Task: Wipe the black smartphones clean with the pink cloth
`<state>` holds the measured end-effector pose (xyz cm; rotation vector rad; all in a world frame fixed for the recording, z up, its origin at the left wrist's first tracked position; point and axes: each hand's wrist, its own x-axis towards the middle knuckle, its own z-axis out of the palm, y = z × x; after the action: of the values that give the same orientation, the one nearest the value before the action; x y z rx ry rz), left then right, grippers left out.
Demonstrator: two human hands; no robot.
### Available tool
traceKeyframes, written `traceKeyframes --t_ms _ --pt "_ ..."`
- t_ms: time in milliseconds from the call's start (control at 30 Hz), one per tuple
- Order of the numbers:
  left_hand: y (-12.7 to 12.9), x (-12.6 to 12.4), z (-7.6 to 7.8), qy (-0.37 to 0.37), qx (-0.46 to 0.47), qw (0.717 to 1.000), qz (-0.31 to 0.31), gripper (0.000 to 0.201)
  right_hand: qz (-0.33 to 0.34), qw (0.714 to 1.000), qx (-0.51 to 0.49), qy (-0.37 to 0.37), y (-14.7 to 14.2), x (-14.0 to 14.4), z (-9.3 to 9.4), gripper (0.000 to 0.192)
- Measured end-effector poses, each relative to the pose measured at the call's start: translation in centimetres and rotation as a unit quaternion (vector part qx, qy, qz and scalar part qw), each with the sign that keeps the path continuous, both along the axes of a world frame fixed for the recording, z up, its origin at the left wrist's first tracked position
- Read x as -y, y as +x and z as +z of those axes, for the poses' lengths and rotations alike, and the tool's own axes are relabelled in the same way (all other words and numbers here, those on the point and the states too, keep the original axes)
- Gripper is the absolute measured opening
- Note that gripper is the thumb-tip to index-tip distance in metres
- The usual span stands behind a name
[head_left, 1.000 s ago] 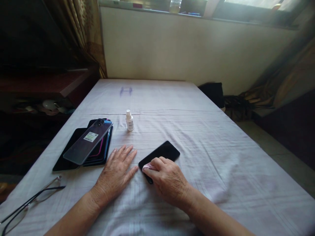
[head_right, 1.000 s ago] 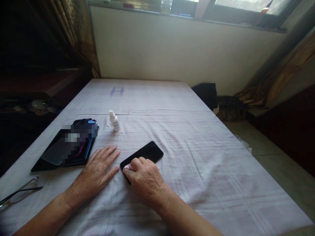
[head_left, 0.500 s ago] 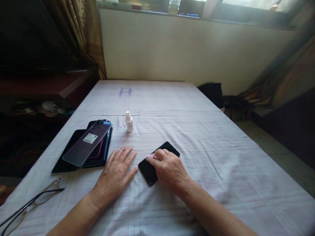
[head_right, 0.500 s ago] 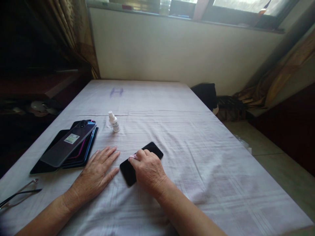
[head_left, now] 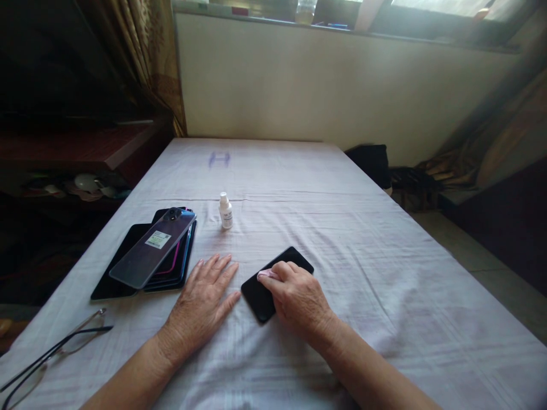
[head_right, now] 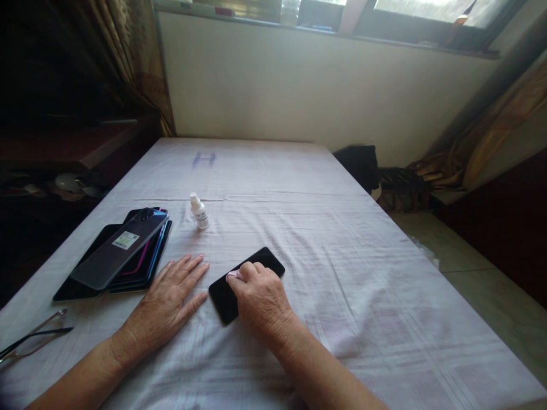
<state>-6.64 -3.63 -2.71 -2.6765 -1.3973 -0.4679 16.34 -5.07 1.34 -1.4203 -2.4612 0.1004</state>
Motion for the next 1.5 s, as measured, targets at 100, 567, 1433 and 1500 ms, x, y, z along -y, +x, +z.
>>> traceKeyframes --t_ms 100,567,1433,1500 --pt "0.0 0.0 0.1 0.006 0.001 1.0 -0.005 0.046 0.032 0.999 0.004 -0.005 -0.6 0.5 0.0 0.023" --pt "0.0 0.0 0.3 0.0 -0.006 1.0 -0.005 0.047 -0.08 0.996 0.017 0.02 2.6 -1.9 -0.4 0.032" --pt "2.6 1.9 1.1 -0.036 0.059 0.995 -0.072 0.074 -0.109 0.991 0.01 0.078 9.1 -0.5 -1.3 0.036" --pt "2.7 2.0 1.2 -0.031 0.058 0.995 -0.074 0.073 -0.104 0.991 0.005 0.084 9.5 0.0 -1.4 0.035"
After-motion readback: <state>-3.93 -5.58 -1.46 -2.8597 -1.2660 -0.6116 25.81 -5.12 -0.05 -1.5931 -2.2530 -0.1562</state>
